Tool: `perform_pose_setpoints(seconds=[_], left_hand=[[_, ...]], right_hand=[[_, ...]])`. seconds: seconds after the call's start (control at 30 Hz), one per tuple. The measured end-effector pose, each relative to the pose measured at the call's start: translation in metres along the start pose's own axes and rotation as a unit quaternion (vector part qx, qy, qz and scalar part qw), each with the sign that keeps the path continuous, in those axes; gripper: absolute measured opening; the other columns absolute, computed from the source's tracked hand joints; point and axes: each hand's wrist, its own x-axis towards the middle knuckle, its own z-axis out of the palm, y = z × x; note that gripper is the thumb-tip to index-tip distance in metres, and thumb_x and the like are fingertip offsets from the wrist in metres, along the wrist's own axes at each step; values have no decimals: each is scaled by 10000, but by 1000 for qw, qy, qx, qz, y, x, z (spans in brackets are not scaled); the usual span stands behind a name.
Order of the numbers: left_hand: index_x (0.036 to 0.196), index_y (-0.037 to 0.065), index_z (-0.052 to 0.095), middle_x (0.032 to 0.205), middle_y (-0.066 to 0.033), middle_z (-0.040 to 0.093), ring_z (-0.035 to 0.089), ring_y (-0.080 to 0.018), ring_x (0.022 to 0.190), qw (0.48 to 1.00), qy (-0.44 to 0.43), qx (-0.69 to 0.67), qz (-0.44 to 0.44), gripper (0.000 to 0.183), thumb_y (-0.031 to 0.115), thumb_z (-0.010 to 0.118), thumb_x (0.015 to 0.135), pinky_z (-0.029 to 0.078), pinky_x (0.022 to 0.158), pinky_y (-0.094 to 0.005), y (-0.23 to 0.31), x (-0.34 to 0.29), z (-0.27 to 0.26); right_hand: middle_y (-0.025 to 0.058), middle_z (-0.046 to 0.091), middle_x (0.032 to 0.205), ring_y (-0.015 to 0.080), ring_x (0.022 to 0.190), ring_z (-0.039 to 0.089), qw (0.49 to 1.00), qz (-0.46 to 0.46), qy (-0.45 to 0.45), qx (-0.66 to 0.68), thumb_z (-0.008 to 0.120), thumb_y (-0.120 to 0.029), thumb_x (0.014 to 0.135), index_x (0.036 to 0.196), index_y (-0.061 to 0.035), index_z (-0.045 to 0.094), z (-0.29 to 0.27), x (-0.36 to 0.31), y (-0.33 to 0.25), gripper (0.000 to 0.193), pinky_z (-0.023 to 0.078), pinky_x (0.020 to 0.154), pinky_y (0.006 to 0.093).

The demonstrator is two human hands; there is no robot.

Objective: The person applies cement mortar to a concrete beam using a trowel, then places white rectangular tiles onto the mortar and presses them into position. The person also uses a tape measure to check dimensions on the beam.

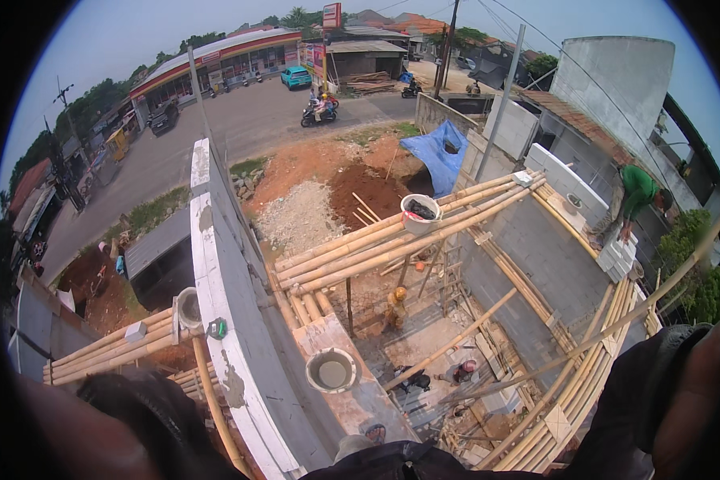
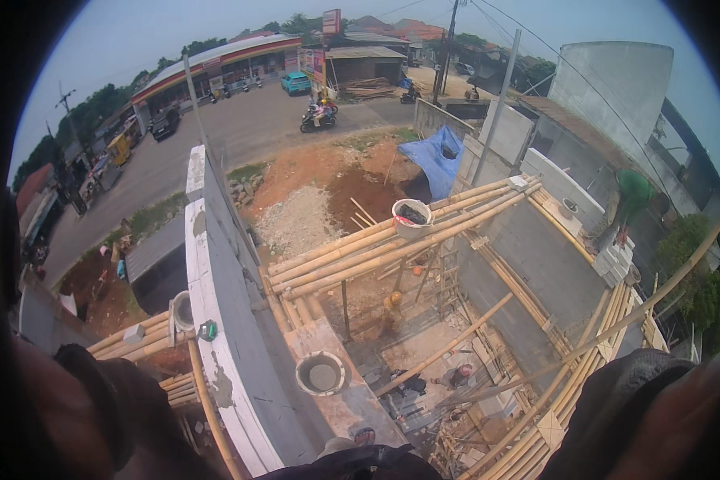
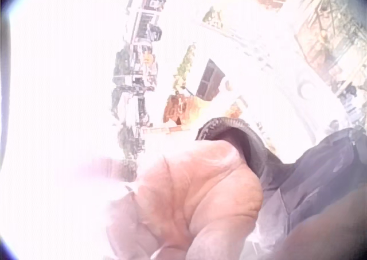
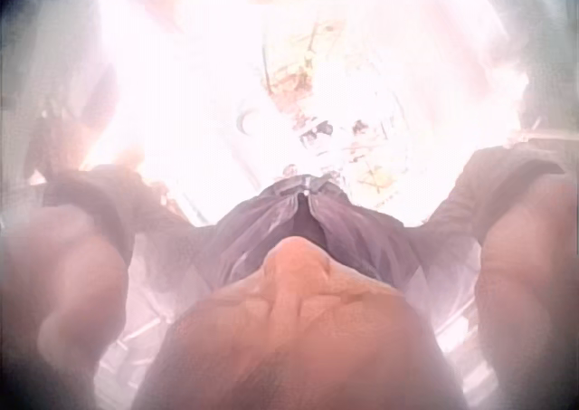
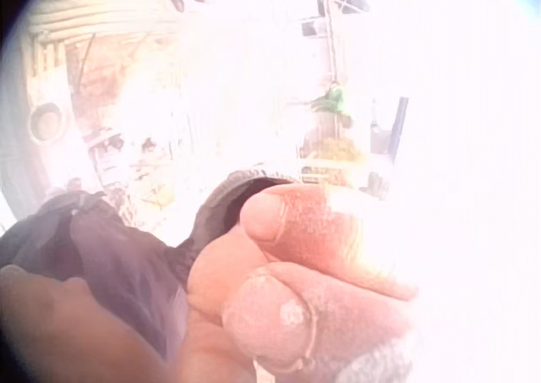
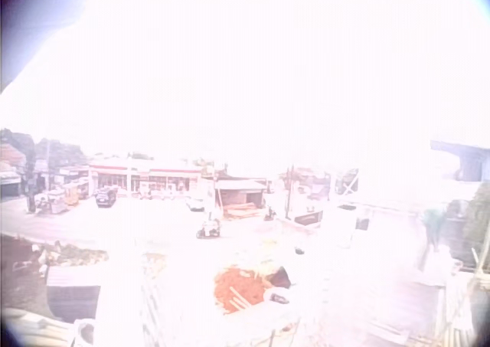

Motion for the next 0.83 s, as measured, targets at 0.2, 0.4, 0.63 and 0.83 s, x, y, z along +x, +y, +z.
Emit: perform_pose_setpoints(seconds=[0.2,0.4,0.63,0.83], left_hand=[[1259,-53,545,1210,-272,574,556,-391,1169,999,7,-37,15,489,253,631,887,426,1014,-499,12,21,53],[1240,-44,566,1205,-266,581,567,-389,1152,996,-42,-79,20,462,207,654,863,441,990,-490,21,-2,130],[1218,-33,590,1199,-260,588,581,-386,1132,965,-226,-133,17,436,155,681,835,459,961,-479,68,-13,256],[1106,-9,628,1099,-170,598,636,-310,959,831,-441,-336,-39,258,141,612,895,523,810,-400,164,-21,344]], right_hand=[[149,540,1188,189,875,542,994,108,-18,-21,647,-296,909,1235,45,572,-28,-60,-29,479,458,740,315],[149,541,1214,185,879,549,981,188,-28,-27,647,-283,910,1238,50,569,-49,-147,-82,473,462,747,313],[150,542,1244,181,883,556,907,402,123,-27,646,-267,913,1240,56,566,-94,-220,-145,467,467,755,310],[134,612,1126,177,843,610,624,744,228,70,682,-179,876,1112,30,657,-13,-355,-202,316,496,755,304]])
